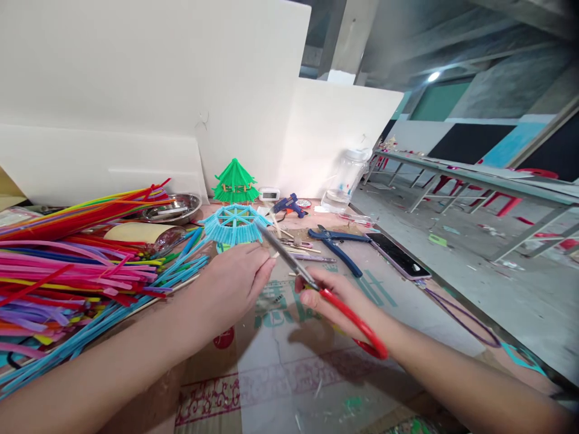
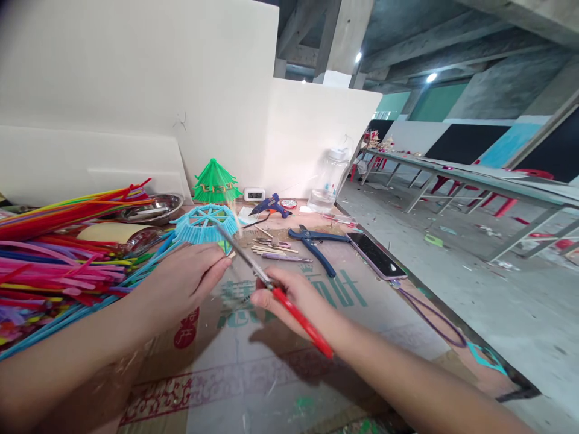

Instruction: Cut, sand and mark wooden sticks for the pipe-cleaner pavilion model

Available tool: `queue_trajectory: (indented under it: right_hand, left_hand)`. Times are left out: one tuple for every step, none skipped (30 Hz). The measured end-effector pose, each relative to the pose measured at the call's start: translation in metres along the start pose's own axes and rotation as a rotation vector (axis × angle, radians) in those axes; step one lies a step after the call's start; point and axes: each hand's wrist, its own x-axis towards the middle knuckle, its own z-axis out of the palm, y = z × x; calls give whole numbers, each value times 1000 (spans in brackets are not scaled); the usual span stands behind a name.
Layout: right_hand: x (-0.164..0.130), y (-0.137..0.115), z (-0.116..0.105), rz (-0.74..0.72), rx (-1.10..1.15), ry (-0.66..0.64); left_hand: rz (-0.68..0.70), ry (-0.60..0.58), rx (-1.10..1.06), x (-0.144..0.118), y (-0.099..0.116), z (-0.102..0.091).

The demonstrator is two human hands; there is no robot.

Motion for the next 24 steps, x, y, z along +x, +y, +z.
queue_trajectory:
  right_hand:
    - [-1,0,-1,17,2,-5]
    - [-1,0,-3,31,2,-14]
    - [-2,0,-6,43,-3,-25]
    - [-3,0,-9,49,-17,-35]
    - [-3,1,-12,49,-40,-38]
    - [-3,3,-16,46,-77,-23]
    - [-2,6,-20,43,-130,3]
    - [-1,10,-24,45,-198,41]
    - [0,15,-28,58,-274,83]
    - [1,20,-31,81,-349,122]
    - [2,26,-33,112,-418,150]
    - [3,32,-34,138,-479,168]
    - [3,36,-35,154,-527,170]
    - [4,40,-35,158,-565,157]
    - [3,44,-34,153,-593,137]
    - [3,46,-33,139,-611,114]
    - [2,49,-32,120,-622,88]
    - [1,51,-31,100,-628,61]
    - [0,53,-29,80,-631,34]
    - [0,55,-28,59,-635,13]
    - [0,56,-27,36,-641,-9]
    - [0,56,-26,15,-649,-27]
    - [0,56,-25,-2,-661,-43]
    - [1,54,-25,-20,-671,-60]
  left_hand:
    - [-13,-18,-7,0,0,1]
    - [-34,-39,-31,0,-1,2]
    - [-60,-62,-71,0,-3,4]
    - [-88,-83,-119,0,-6,6]
    - [-115,-102,-167,1,-9,9]
    - [-136,-114,-209,1,-13,13]
    - [-151,-118,-241,2,-18,17]
    - [-163,-110,-260,2,-23,21]
    - [-175,-94,-273,2,-28,26]
    - [-195,-72,-291,3,-33,31]
    - [-217,-46,-309,3,-36,36]
    - [-238,-17,-328,2,-39,41]
    - [-256,9,-346,2,-41,45]
    - [-267,34,-366,1,-42,49]
    - [-274,56,-386,0,-41,52]
    - [-277,74,-405,-2,-41,55]
    - [-280,90,-422,-3,-40,57]
    - [-282,104,-437,-4,-38,59]
    - [-283,118,-450,-5,-37,61]
    - [-283,131,-460,-6,-36,63]
    - [-279,139,-470,-7,-34,64]
    - [-273,144,-480,-7,-33,65]
    - [-265,146,-489,-8,-32,66]
    - [-255,144,-498,-9,-30,66]
